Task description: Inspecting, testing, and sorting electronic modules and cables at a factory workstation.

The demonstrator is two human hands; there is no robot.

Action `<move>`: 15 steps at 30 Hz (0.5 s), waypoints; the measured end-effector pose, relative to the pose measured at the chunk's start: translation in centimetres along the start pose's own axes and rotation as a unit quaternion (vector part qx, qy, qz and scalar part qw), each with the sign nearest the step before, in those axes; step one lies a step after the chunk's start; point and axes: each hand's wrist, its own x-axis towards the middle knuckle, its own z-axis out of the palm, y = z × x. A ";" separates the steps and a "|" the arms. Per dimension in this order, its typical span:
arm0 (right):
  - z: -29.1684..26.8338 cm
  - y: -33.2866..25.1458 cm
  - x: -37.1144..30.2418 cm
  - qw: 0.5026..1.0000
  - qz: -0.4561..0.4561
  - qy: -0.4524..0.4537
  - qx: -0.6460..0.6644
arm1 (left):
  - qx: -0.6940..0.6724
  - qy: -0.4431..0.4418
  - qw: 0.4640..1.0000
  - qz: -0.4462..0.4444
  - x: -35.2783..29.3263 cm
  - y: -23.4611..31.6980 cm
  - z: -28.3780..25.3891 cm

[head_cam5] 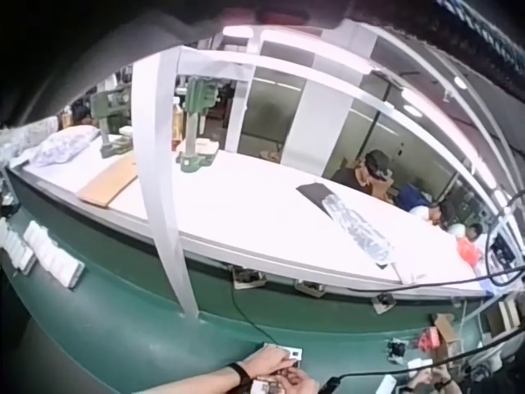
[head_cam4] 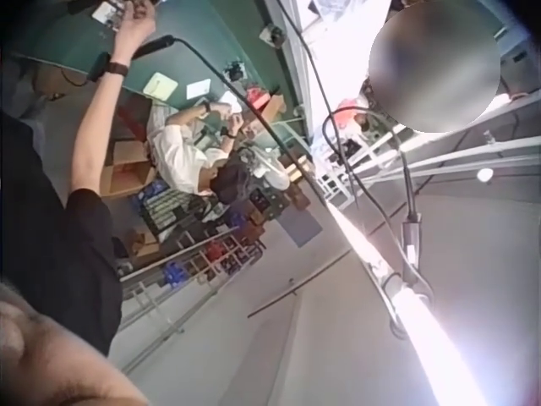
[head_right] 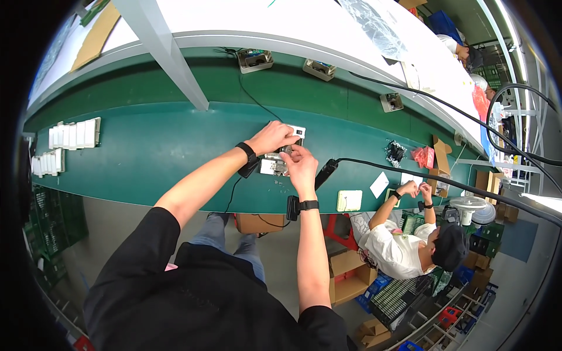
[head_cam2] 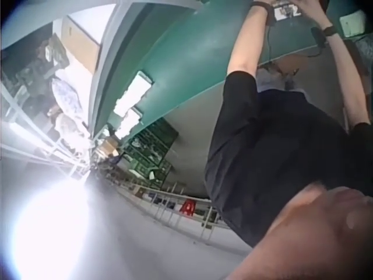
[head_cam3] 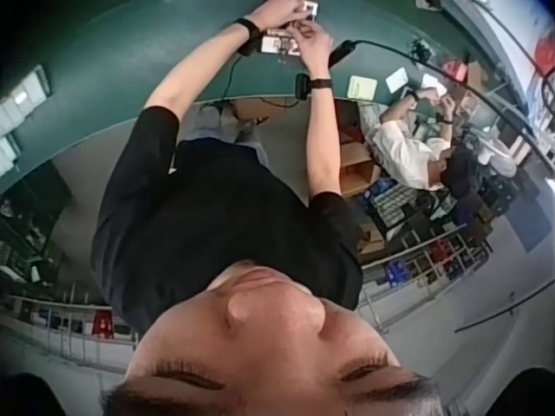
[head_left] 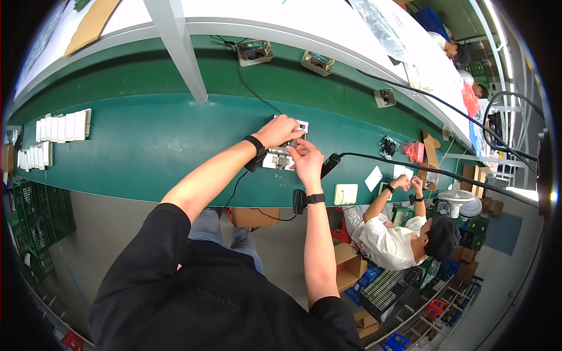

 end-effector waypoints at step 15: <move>-0.9 4.5 0.3 0.989 0.001 0.025 0.143 | 0.064 -0.056 0.996 -0.038 -1.8 0.9 -0.2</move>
